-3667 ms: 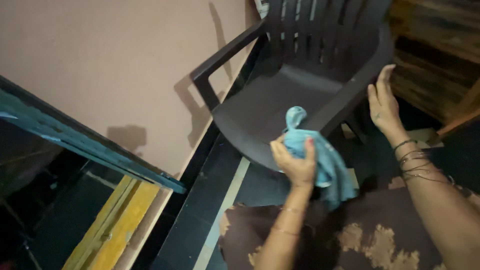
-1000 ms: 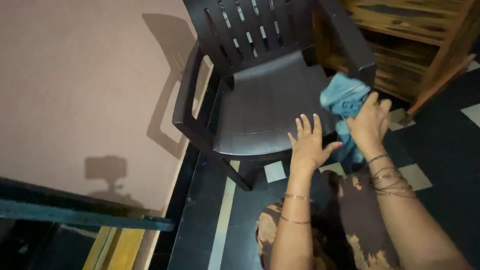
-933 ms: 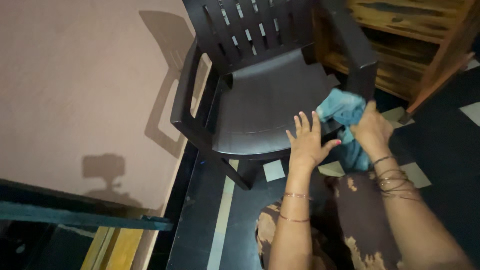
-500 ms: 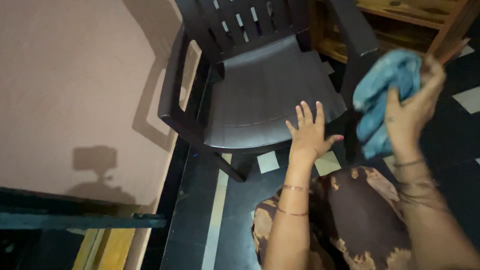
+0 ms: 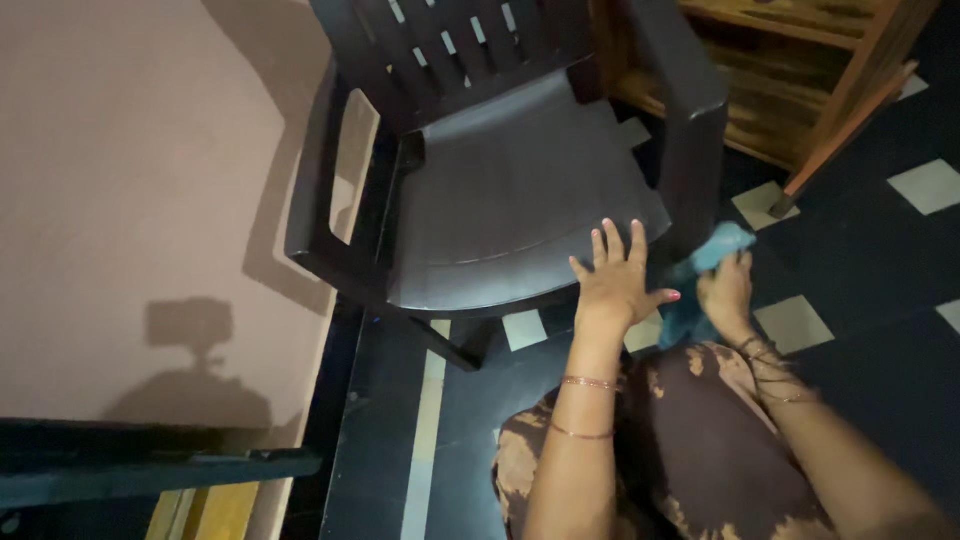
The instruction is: The person wipes a black plastic chair with a blue cloth. They clean the backrest, seat, and legs of the chair while sitting on the floor.
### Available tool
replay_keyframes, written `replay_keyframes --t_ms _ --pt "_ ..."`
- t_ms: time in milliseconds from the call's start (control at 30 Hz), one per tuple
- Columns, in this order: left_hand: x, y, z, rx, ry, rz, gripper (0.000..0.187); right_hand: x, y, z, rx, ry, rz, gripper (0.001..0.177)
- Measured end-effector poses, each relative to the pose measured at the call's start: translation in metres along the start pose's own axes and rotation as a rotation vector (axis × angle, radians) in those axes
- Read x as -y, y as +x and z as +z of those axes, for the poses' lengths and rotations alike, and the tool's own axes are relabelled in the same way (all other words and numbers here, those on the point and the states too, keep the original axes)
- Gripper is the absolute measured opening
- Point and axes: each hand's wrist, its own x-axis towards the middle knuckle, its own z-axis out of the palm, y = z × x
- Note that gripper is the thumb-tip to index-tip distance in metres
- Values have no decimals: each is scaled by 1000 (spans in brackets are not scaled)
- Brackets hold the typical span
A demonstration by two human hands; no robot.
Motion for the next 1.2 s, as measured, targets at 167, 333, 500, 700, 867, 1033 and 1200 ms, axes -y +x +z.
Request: replay_keyframes --t_ms 167,333,500,700,867,1033,1200 --pt "4 7 9 12 6 -15 121 123 21 -48 -207 151 -284 51" --pt "1 -1 15 36 55 -73 117 114 30 -22 -348 -222 -474 49" --pt "-2 0 9 70 115 -80 114 -25 -11 46 -19 -155 -252 37" --pt "0 0 -3 115 159 -67 110 -68 -27 48 52 -44 -348 67" --pt "-4 7 -2 83 181 -78 105 29 38 2 -155 -148 -441 53" --pt "-4 14 1 30 159 -72 97 52 69 -1 -287 67 -421 23" --pt "-9 16 3 33 199 -72 99 2 31 12 -211 298 -219 16"
